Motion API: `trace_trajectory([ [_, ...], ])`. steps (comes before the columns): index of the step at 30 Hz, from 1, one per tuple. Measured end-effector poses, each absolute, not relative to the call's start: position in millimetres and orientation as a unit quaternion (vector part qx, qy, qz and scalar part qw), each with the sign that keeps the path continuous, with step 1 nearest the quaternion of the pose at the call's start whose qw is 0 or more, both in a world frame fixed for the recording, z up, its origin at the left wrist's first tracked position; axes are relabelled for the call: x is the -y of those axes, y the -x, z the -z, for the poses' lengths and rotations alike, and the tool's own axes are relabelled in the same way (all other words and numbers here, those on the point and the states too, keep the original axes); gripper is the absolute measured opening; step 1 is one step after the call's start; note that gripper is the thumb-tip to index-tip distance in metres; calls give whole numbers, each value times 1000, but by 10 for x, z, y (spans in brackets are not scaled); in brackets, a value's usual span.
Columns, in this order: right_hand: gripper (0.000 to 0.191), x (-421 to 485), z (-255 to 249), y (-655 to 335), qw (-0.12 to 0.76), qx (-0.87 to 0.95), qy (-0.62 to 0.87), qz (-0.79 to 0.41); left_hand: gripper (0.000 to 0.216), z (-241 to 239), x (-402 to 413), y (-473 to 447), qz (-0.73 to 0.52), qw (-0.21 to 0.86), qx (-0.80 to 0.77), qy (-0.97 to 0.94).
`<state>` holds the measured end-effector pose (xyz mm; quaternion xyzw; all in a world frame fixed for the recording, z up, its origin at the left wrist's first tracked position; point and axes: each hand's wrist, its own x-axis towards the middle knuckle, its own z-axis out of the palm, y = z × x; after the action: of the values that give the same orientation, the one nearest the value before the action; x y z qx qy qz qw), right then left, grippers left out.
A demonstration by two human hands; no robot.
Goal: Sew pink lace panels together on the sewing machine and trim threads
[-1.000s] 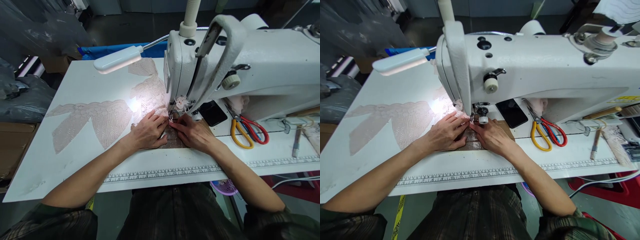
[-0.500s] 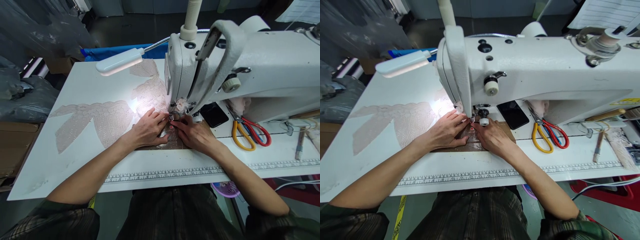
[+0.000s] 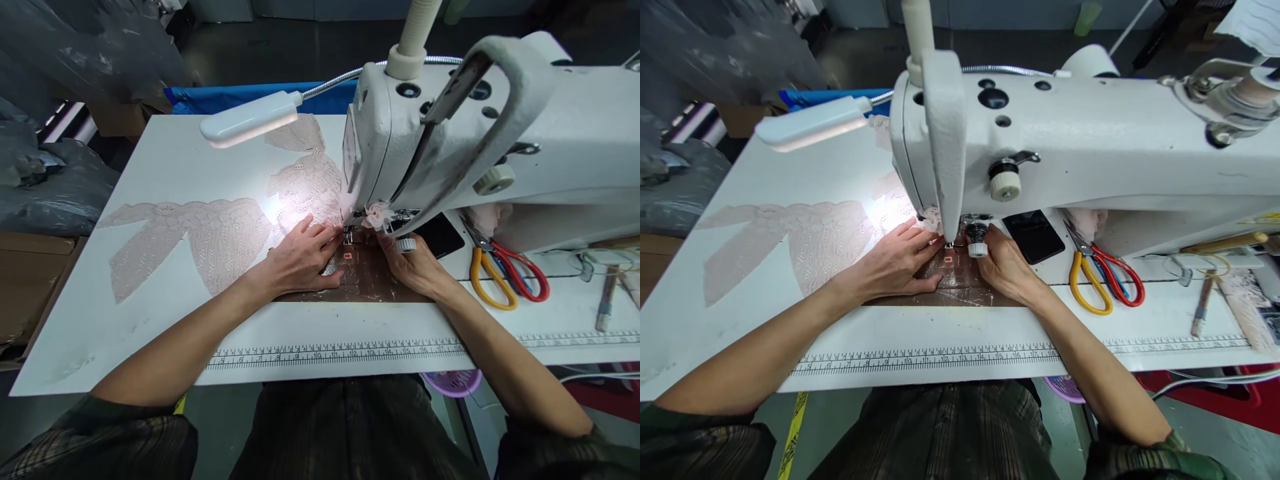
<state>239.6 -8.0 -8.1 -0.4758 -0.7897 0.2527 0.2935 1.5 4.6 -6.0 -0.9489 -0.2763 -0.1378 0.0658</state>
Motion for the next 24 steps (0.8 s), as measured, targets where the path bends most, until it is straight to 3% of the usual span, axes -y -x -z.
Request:
trace_trajectory([
  [14,17,149,201,-2376,261,795,529,-144,34,82,-88,-8,163,7,335,928],
  [24,28,186,249,-2347,235,808,526,-126,23,6,-751,-47,161,-37,355,920],
])
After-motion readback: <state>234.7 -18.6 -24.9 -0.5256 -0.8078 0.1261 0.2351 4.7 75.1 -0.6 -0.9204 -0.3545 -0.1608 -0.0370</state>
